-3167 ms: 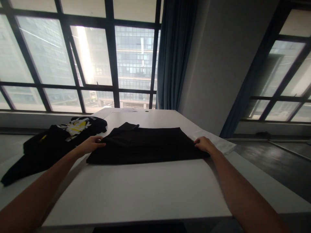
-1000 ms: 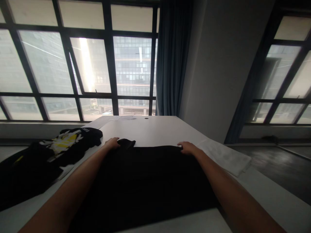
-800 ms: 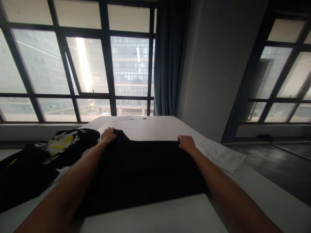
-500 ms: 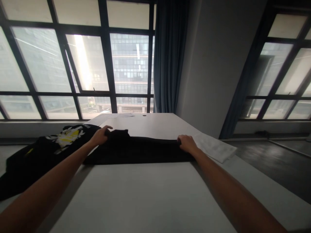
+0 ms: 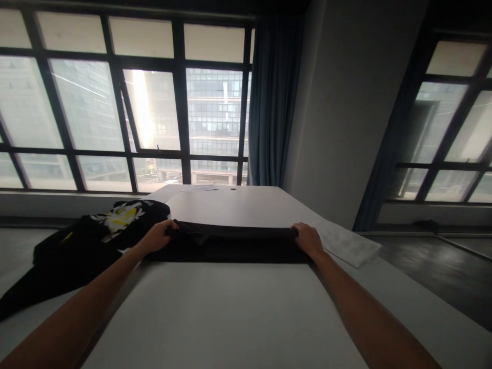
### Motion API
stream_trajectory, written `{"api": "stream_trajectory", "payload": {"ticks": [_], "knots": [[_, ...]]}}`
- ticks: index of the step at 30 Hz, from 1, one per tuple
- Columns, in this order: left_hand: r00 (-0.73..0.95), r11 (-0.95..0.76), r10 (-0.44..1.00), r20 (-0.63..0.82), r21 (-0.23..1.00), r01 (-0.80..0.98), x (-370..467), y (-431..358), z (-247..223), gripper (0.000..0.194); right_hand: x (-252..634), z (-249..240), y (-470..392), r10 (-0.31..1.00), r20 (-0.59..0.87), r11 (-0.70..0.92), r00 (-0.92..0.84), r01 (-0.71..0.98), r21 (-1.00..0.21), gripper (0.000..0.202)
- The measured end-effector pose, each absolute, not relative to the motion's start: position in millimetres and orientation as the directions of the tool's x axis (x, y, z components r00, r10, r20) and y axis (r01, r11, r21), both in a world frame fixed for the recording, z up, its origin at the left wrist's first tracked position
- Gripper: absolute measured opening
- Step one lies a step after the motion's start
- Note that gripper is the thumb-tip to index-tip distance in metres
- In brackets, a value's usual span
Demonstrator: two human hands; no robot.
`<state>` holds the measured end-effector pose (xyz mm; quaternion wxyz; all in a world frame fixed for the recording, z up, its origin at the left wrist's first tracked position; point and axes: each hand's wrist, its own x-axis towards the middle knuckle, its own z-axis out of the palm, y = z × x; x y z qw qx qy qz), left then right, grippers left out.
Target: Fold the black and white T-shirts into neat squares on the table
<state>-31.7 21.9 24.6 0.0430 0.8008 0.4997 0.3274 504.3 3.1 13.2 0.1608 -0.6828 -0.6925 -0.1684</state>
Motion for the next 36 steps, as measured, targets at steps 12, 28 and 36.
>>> {"api": "stream_trajectory", "payload": {"ticks": [12,28,36], "knots": [[0.565,-0.542,0.824,0.038,0.343,0.767,-22,-15,28,0.061,532,-3,16,0.933,0.287,0.263,-0.217,0.956,-0.130,0.054],[0.498,-0.540,0.835,0.235,0.170,0.824,17,-17,2,0.062,522,7,-1,0.966,0.194,0.200,-0.169,0.967,-0.155,0.047],[0.387,-0.410,0.895,0.220,0.066,0.910,26,-9,-16,0.043,500,30,-14,0.990,-0.067,0.118,-0.127,0.985,-0.125,0.057]]}}
